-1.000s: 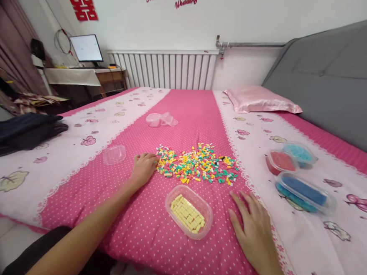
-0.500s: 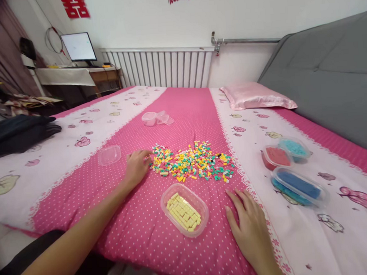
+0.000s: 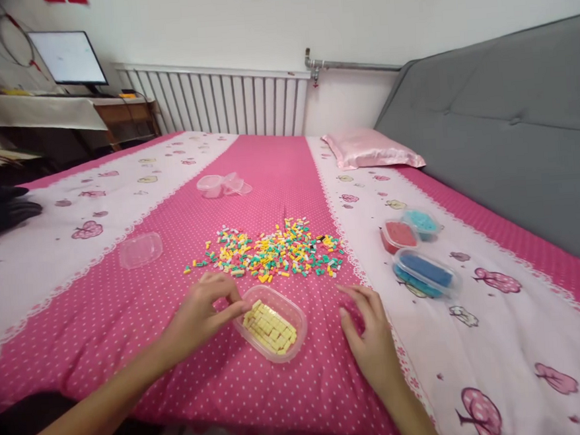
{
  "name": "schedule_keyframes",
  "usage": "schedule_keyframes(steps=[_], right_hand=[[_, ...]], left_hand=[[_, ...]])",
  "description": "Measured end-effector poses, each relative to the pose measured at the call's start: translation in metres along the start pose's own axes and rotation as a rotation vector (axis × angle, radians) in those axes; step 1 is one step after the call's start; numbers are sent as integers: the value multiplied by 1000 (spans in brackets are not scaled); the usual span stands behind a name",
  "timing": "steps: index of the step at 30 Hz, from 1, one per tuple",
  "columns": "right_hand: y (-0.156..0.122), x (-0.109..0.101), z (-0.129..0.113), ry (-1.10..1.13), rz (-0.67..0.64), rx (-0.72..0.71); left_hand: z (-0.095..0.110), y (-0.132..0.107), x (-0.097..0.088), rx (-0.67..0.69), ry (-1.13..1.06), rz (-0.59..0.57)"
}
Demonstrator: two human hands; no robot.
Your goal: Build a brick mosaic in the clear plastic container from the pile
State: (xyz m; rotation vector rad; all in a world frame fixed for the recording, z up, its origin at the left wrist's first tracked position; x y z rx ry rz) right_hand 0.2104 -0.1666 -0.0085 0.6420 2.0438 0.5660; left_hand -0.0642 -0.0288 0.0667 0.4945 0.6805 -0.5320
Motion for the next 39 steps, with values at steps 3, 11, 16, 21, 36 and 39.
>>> schedule_keyframes(steps=[3, 11, 16, 21, 36, 39], right_hand=[[16, -16, -45, 115, -39, -42], [68, 21, -137, 397, -319, -153], [75, 31, -138, 450, -356, -137], [71, 30, -135, 423, -311, -151], [77, 39, -131, -101, -513, -164], [71, 43, -136, -271, -591, -136]], left_hand=[[6, 2, -2, -42, -126, 4], [9, -3, 1, -149, -420, -83], [5, -3, 3, -220, -488, -71], [-2, -1, 7, -283, -501, -106], [-17, 5, 3, -275, -287, 39], [-27, 9, -3, -302, -204, 101]])
Point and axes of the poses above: each hand's wrist, its own y-axis towards the middle knuckle, its own x-axis out of the palm, z = x × y, the point moved 2 cm from there along y, towards the middle knuckle, and after that the axes turned 7 degrees about -x, right-handed, at the moved point
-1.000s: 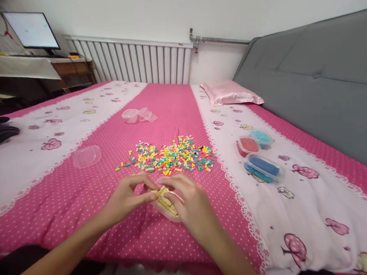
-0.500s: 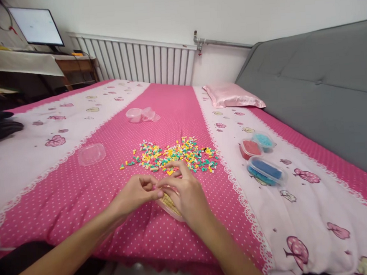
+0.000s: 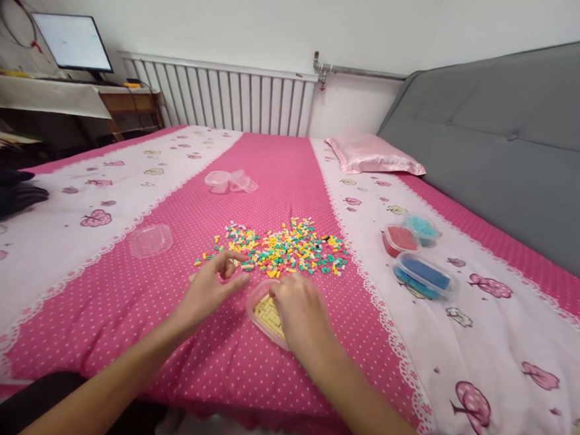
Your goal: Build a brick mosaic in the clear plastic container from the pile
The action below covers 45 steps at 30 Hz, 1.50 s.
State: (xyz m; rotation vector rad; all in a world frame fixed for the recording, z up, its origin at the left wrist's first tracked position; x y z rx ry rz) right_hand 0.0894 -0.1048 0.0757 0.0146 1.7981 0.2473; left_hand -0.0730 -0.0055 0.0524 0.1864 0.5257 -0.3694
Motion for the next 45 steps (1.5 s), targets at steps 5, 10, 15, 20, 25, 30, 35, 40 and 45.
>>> schedule_keyframes(steps=[5, 10, 15, 20, 25, 30, 35, 40, 45], right_hand=[[5, 2, -16, -168, -88, 65], [10, 4, -20, -232, -157, 100], [10, 9, -18, -242, -191, 106], [13, 7, -20, -247, -199, 92], [14, 6, -21, -258, -201, 71], [14, 11, -18, -275, -198, 63], [14, 13, -19, -287, -201, 72], [14, 13, -20, -285, -212, 90], [13, 9, -19, -263, -210, 78]], left_hand=[[-6, -3, 11, -29, 107, -75], [-4, -9, 20, -96, 208, -103], [0, -10, 19, -133, 262, -137], [3, -11, 18, -122, 272, -167], [5, -12, 18, -114, 278, -185], [7, -12, 18, -105, 275, -201], [8, -13, 17, -108, 273, -213], [6, -12, 17, -97, 264, -230], [2, -11, 19, -75, 244, -234]])
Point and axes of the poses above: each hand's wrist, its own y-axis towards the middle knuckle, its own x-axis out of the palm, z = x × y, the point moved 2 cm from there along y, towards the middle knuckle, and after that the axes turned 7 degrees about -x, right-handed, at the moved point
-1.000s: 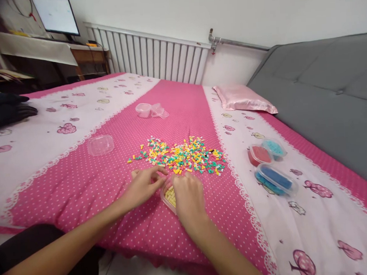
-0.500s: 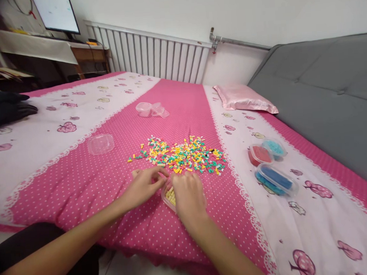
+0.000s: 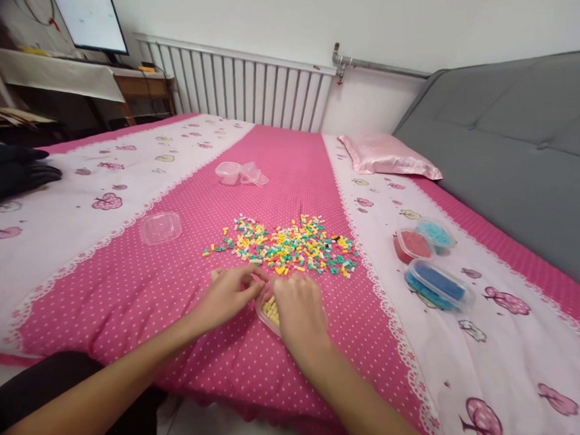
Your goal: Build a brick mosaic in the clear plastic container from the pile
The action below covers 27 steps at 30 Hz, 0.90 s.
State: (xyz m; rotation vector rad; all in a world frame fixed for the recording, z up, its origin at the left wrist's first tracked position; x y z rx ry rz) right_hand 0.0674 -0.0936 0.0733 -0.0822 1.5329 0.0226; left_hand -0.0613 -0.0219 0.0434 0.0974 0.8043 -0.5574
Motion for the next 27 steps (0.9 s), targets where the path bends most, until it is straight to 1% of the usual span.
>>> schedule_keyframes(steps=[6, 10, 13, 17, 21, 24, 26, 27], right_hand=[[-4, -2, 2, 57, 50, -30], [-6, -2, 5, 106, 126, -28], [-6, -2, 13, 159, 187, -18], [1, -2, 36, 271, 289, -5], [17, 1, 65, 439, 378, -24], [34, 7, 84, 575, 413, -56], [44, 15, 94, 667, 431, -76], [49, 20, 97, 712, 442, -82]], left_hand=[[0, -1, 0, 25, -13, 18], [1, -1, 0, 43, -14, 37], [2, -2, 0, 54, -8, 71], [3, -5, 0, 50, 50, 179], [5, -9, 1, 76, 170, 283], [6, -9, -1, 77, 250, 308], [3, -6, -8, 70, 293, 311], [0, -4, -15, 59, 314, 317]])
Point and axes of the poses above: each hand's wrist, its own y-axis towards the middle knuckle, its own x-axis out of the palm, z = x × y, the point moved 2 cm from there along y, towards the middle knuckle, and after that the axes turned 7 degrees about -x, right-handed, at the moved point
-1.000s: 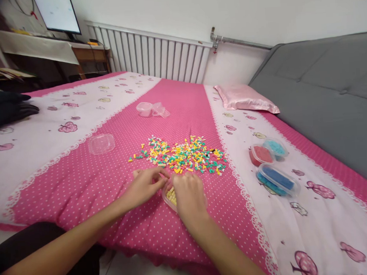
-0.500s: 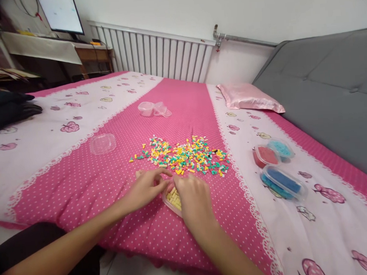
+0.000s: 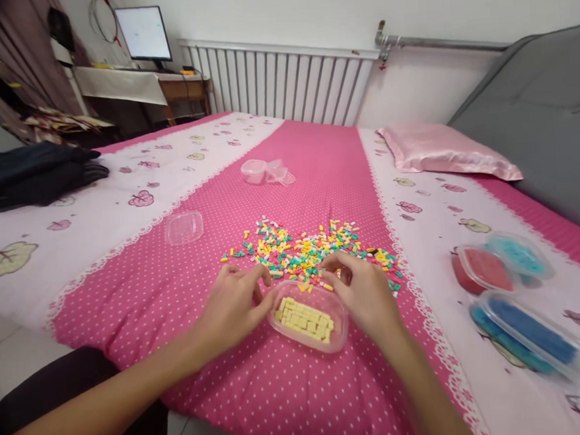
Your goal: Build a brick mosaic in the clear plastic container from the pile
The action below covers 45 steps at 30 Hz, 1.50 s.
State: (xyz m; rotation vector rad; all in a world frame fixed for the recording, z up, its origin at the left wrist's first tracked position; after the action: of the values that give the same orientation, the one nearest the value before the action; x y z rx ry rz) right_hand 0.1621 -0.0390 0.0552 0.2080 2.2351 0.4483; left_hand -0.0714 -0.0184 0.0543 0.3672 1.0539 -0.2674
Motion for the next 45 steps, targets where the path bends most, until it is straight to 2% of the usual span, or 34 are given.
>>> schedule_keyframes(steps=[5, 8, 13, 16, 24, 28, 31, 34, 36, 37, 39, 41, 45], right_hand=[[-1, 15, 35, 182, 168, 62], [-6, 20, 49, 271, 288, 109], [-11, 18, 60, 365, 340, 143], [-12, 17, 63, 390, 340, 147], [-15, 21, 65, 410, 288, 136], [-12, 18, 56, 413, 284, 120], [8, 4, 39, 418, 206, 72], [41, -12, 14, 450, -14, -26], [59, -18, 0, 493, -183, -74], [64, -18, -4, 515, -246, -82], [67, -16, -7, 558, -294, -64], [63, -10, -4, 583, -295, -13], [53, -2, 3, 476, -260, 8]], left_hand=[[-44, 35, -25, -65, 154, 60], [-61, 52, -22, -50, 269, 76], [-53, 68, 8, 2, 401, 53], [-44, 76, 17, -1, 438, 28], [-42, 88, 10, -58, 394, -45], [-37, 92, -5, -71, 290, -82], [-18, 103, -28, 16, 141, -162], [12, 119, -48, 234, -65, -289], [28, 127, -52, 350, -183, -346], [33, 129, -49, 385, -236, -362], [34, 129, -37, 418, -359, -373], [31, 125, -20, 463, -455, -371], [27, 120, 3, 514, -428, -313]])
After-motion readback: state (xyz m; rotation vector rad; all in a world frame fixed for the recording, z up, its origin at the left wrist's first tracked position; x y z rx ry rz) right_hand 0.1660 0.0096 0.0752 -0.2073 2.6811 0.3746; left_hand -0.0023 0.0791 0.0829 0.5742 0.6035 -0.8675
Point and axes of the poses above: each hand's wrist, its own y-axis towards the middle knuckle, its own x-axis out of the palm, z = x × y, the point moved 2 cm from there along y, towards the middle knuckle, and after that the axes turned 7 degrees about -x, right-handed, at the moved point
